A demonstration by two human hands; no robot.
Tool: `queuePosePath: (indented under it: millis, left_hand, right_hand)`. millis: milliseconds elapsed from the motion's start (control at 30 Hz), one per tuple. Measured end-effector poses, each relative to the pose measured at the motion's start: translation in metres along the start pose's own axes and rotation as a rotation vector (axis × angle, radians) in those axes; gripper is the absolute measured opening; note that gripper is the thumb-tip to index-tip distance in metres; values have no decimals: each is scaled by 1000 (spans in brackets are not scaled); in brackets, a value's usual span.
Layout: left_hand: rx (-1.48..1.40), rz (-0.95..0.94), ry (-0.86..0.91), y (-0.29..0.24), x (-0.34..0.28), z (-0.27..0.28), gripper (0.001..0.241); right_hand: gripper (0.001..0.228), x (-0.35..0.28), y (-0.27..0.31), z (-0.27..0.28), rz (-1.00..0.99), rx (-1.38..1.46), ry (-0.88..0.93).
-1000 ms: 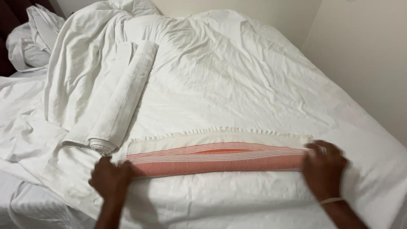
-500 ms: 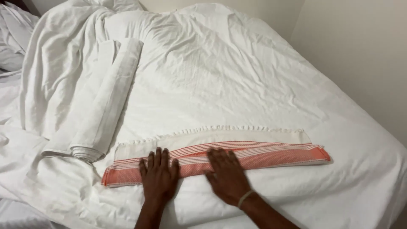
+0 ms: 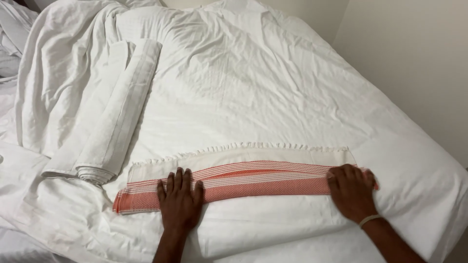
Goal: The person folds a small striped towel and places it on the bed. They then fold a large white sheet multiple times on the bed surface, smoothing it out with their hands during the process.
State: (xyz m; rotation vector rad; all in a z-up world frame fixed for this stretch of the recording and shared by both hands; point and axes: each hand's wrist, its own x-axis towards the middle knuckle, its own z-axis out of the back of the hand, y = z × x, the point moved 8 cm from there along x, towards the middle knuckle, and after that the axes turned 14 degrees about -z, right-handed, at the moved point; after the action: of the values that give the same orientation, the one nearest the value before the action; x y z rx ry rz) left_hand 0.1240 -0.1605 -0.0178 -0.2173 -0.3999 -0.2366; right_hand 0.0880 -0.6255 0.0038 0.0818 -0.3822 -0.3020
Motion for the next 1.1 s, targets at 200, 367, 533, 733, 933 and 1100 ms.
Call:
queuePosePath:
  millis: [200,367,533,733,933,1100]
  left_hand:
    - [0,0,-6,1,-1,0,68]
    - [-5,-2,-8,1,-1,-1,68]
    - [1,-1,-3,0,-2,3,68]
    - [-16,1,-13,-1,2,1,67]
    - [-4,1,-8,-1,-1,3,67]
    - [9,15,19,0,0,-2,67]
  right_hand:
    - [34,34,-45,-23,-100,-90,92]
    - [37,37,-23,-1,-118,-63,229]
    - [49,46,-20,-2,-103,-206,304]
    - [32,49,37,8,-184,-359,119]
    - [55,-22,207,13,311,269,318]
    - [77,-14,205,-7,229,-2,594]
